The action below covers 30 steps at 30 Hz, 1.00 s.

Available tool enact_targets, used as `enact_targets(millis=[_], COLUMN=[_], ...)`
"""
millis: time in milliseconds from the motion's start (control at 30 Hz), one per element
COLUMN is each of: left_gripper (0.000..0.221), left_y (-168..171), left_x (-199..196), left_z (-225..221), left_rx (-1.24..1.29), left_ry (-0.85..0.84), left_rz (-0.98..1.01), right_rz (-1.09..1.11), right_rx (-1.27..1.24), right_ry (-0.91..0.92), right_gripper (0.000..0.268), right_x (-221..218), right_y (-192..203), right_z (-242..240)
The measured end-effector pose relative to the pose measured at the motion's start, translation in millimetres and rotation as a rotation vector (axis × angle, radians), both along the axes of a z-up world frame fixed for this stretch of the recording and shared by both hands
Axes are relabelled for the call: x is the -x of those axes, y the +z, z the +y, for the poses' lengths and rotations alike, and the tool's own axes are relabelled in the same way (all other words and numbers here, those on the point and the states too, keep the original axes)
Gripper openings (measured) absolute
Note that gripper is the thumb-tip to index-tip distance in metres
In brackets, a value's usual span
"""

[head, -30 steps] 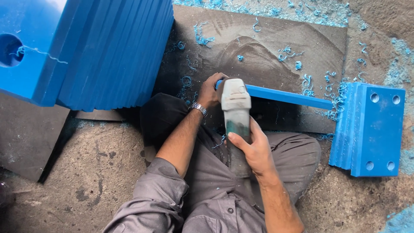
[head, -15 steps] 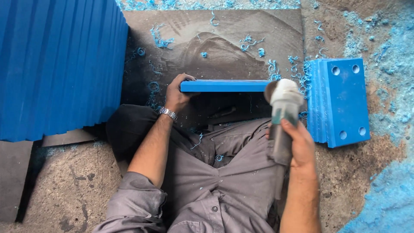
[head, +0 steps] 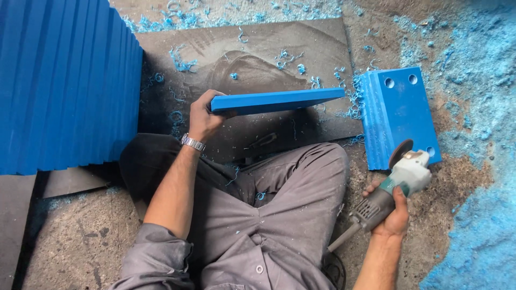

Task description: Using an angle grinder and manual deburring tool to finish the edges of blue plastic rectangular blocks.

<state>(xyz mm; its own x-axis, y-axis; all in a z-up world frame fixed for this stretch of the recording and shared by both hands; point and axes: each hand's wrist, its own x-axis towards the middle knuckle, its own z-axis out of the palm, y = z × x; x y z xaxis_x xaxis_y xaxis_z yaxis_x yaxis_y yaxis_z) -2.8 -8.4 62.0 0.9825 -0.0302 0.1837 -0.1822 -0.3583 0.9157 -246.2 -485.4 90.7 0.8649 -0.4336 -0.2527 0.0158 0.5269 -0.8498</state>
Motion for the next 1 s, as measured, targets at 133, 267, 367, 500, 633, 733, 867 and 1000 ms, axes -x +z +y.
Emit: enact_targets(millis=[133,267,367,500,633,733,867,1000], left_gripper=[0.04,0.044,0.031,0.016,0.021,0.032,0.044,0.052], left_y=[74,138,125,101,107,111,118,96], left_x=[3,10,3,-3,4,15,38,49], left_z=[-22,-68,-111,-151,-148,-117,-58,-30], left_rx=[-0.043,-0.434,-0.678,-0.848,-0.74,-0.7,-0.643,-0.181], left_ry=[0.049,0.026,-0.01,-0.047,0.008,0.009,0.124,0.166], left_rz=[-0.189,-0.459,-0.493,-0.543,-0.609,-0.585,-0.492,-0.276], right_rz=[-0.057,-0.023,-0.053,-0.052,-0.055,-0.044,-0.022,-0.02], right_rx=[-0.066,0.07,0.139,0.222,0.286,0.29,0.299,0.366], right_ry=[0.012,0.098,0.149,0.209,0.285,0.319,0.371,0.394], right_gripper=[0.061,0.069,0.066,0.062,0.063,0.058,0.056,0.05], right_x=[6,-3,-8,-17,-24,-24,-27,-33], right_y=[0,17,29,66,94,100,109,113], right_z=[15,44,63,92,117,129,140,145])
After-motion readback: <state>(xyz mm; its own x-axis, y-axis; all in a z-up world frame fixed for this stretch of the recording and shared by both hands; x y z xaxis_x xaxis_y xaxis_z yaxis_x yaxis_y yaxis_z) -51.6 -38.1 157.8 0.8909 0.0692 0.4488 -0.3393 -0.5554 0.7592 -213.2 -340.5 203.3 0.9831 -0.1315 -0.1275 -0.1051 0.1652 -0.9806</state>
